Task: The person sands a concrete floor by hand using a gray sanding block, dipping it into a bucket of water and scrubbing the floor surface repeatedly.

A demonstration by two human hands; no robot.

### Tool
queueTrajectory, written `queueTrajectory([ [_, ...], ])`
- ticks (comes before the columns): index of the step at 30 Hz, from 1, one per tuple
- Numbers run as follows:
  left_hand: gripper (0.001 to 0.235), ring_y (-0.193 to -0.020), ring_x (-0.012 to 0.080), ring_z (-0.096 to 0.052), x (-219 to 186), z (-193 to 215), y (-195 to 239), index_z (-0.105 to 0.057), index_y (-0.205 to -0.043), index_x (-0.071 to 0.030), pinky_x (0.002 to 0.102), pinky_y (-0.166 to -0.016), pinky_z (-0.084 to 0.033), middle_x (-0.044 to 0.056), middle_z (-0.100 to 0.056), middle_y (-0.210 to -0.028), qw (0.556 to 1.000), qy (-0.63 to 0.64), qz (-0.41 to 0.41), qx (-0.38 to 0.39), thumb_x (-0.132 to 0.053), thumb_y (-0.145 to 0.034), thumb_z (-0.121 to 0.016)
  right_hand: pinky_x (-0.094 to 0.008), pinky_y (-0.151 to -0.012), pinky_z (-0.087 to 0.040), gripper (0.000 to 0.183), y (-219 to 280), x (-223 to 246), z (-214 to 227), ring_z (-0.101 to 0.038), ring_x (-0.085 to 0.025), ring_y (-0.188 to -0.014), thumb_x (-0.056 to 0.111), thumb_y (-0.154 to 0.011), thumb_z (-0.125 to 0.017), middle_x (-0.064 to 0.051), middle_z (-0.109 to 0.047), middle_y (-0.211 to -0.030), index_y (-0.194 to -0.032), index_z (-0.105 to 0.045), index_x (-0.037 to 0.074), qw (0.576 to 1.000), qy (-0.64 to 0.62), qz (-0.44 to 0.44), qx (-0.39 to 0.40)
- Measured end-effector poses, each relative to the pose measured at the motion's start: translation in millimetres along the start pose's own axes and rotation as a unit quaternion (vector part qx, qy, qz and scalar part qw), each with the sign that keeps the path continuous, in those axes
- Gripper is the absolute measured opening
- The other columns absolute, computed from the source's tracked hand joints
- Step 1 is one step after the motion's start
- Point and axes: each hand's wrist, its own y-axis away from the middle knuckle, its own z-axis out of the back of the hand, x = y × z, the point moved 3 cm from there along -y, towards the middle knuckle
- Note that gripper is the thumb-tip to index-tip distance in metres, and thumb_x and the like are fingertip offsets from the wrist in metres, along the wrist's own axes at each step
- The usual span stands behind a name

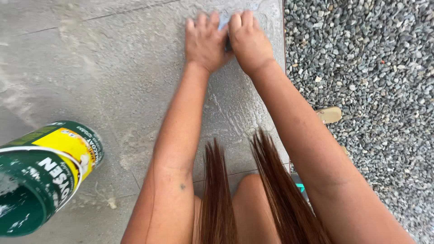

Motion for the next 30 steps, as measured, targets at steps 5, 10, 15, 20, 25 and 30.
queueTrajectory([
  [5,0.074,-0.118,0.0411,-0.057,-18,10,53,-0.060,-0.139,-0.031,0.058,-0.097,-0.044,0.014,-0.056,-0.138,0.997,0.029,0.002,0.078,-0.068,-0.076,-0.074,-0.040,-0.073,-0.063,0.046,54,31,0,-0.067,-0.036,-0.096,0.002,-0.089,-0.061,-0.021,-0.058,-0.113,-0.132,-0.049,-0.009,0.997,0.044,0.022,0.064],
  [10,0.071,-0.094,0.0286,-0.056,-46,61,127,-0.068,-0.126,-0.025,0.045,-0.075,-0.046,0.005,-0.055,-0.103,0.988,0.084,0.011,0.129,-0.050,-0.063,-0.090,-0.026,-0.054,-0.059,0.026,130,79,6,-0.069,-0.021,-0.071,0.008,-0.089,-0.058,-0.010,-0.061,-0.090,-0.111,-0.063,-0.006,0.984,0.136,0.111,-0.025],
  [15,0.080,-0.093,0.0289,-0.055,-83,57,226,-0.064,-0.128,-0.020,0.045,-0.072,-0.046,0.009,-0.056,-0.103,0.986,0.087,-0.004,0.140,-0.053,-0.061,-0.090,-0.029,-0.050,-0.057,0.027,228,130,3,-0.069,-0.024,-0.067,0.011,-0.087,-0.060,-0.011,-0.060,-0.086,-0.107,-0.064,-0.005,0.992,0.093,0.086,0.017],
  [20,0.092,-0.100,0.0288,-0.054,-94,63,294,-0.054,-0.134,-0.013,0.045,-0.078,-0.047,0.009,-0.053,-0.110,0.986,0.064,-0.033,0.150,-0.053,-0.059,-0.090,-0.028,-0.048,-0.056,0.029,273,172,15,-0.070,-0.023,-0.064,0.011,-0.086,-0.058,-0.014,-0.063,-0.083,-0.108,-0.067,-0.007,0.986,0.119,0.113,0.042],
  [25,0.093,-0.103,0.0347,-0.055,-70,81,321,-0.047,-0.148,-0.019,0.053,-0.086,-0.046,0.011,-0.054,-0.116,0.989,0.091,0.030,0.113,-0.053,-0.069,-0.084,-0.032,-0.046,-0.056,0.047,263,183,14,-0.071,-0.023,-0.063,0.008,-0.084,-0.060,-0.011,-0.064,-0.078,-0.130,-0.068,0.001,0.989,0.080,0.099,0.079],
  [30,0.094,-0.103,0.0338,-0.054,-34,46,296,-0.047,-0.148,-0.019,0.050,-0.084,-0.047,0.010,-0.054,-0.115,0.992,0.090,0.037,0.083,-0.058,-0.069,-0.082,-0.037,-0.048,-0.059,0.049,218,174,-4,-0.072,-0.028,-0.067,0.006,-0.084,-0.065,-0.015,-0.064,-0.085,-0.133,-0.065,0.001,0.991,0.060,0.090,0.078],
])
